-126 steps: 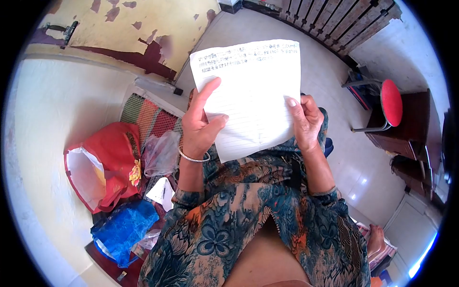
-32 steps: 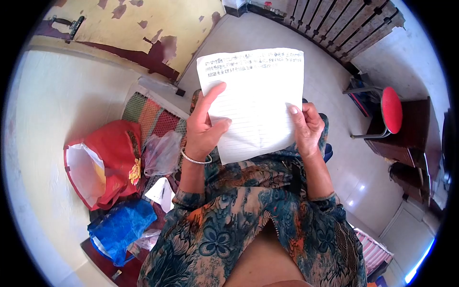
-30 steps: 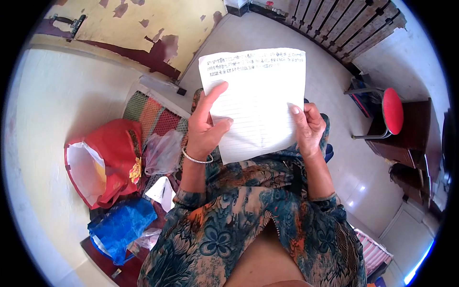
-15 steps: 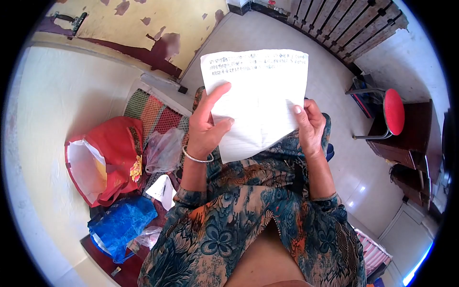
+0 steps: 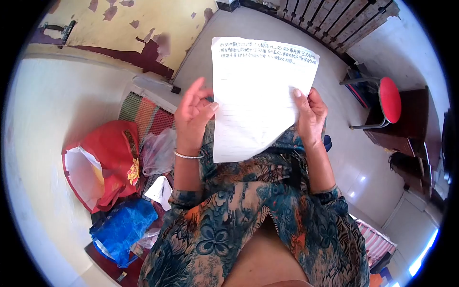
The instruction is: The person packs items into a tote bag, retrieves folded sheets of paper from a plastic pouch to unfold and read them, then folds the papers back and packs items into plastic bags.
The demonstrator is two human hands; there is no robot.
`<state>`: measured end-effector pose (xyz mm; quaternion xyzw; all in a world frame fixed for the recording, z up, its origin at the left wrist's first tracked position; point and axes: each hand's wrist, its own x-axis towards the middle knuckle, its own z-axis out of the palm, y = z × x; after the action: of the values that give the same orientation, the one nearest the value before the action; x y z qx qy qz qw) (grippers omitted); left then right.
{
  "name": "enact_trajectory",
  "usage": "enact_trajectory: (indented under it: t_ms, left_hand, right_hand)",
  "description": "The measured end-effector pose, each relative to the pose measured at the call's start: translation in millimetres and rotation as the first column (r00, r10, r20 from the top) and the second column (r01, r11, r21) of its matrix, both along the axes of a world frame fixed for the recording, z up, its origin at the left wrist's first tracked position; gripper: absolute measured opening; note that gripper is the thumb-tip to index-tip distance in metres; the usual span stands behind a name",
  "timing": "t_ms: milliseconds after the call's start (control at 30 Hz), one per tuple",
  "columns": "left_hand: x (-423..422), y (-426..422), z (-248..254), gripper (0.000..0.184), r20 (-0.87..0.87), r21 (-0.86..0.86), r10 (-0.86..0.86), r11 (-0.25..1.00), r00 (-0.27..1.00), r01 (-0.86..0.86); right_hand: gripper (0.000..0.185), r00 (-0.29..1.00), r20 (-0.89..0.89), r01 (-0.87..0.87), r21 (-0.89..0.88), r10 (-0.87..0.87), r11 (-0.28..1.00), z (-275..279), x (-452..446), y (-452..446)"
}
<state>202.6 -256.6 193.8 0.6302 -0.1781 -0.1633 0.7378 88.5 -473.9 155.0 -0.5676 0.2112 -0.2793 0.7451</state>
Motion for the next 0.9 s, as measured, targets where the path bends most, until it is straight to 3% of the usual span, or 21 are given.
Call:
enact_trajectory:
  t_ms: [100, 200, 267, 433, 533, 567, 600, 767, 800, 867, 900]
  left_hand:
    - [-4, -6, 6, 0.034, -0.13, -0.016, -0.096, 0.995, 0.987, 0.094]
    - [3, -2, 2, 0.021, -0.048, 0.263, -0.11, 0.957, 0.993, 0.119]
    - [4, -5, 2, 0.01, 0.015, 0.25, -0.061, 0.967, 0.998, 0.055]
    - [12, -4, -5, 0.013, 0.175, 0.216, -0.008, 0.976, 0.984, -0.03]
    - [14, -4, 1, 0.01, 0.361, 0.354, -0.091, 0.934, 0.928, -0.046]
    - [14, -5, 5, 0.011, 0.484, 0.454, -0.143, 0.884, 0.863, -0.108]
    - [14, -5, 4, 0.011, 0.543, 0.451, -0.123, 0.877, 0.831, -0.164]
    - [18, -2, -5, 0.014, 0.752, 0.348, -0.045, 0.875, 0.658, -0.337]
    - [13, -2, 1, 0.018, 0.684, 0.378, -0.058, 0.88, 0.727, -0.285]
    - [10, -6, -7, 0.023, 0.503, 0.2, 0.067, 0.961, 0.862, -0.191]
    - [10, -6, -7, 0.031, 0.504, 0.176, 0.059, 0.97, 0.862, -0.169]
  right_hand:
    - [0.019, 0.999, 0.021, 0.026, -0.014, -0.025, 1.0, 6, 3, 5]
    - [0.023, 0.995, -0.103, -0.01, -0.118, -0.002, 0.993, 5, 0, 0]
    - [0.026, 0.989, -0.134, -0.083, -0.161, 0.061, 0.984, 11, -2, -1]
    - [0.031, 0.961, -0.229, -0.218, -0.273, 0.157, 0.937, 7, -2, -13]
    - [0.029, 0.934, -0.322, -0.23, -0.22, 0.153, 0.948, 5, -2, -13]
    - [0.027, 0.917, -0.368, -0.233, -0.186, 0.153, 0.954, 9, -1, -14]
    - [0.026, 0.897, -0.415, -0.235, -0.151, 0.154, 0.96, 12, -1, -14]
    - [0.015, 0.974, -0.048, -0.223, -0.095, 0.219, 0.97, 2, 0, -7]
    - [0.015, 0.974, 0.032, -0.219, -0.094, 0.223, 0.971, 1, 0, -6]
    - [0.018, 0.966, 0.08, -0.238, -0.085, 0.245, 0.967, 1, -1, -5]
    - [0.018, 0.964, 0.111, -0.231, -0.099, 0.242, 0.968, 1, 0, -4]
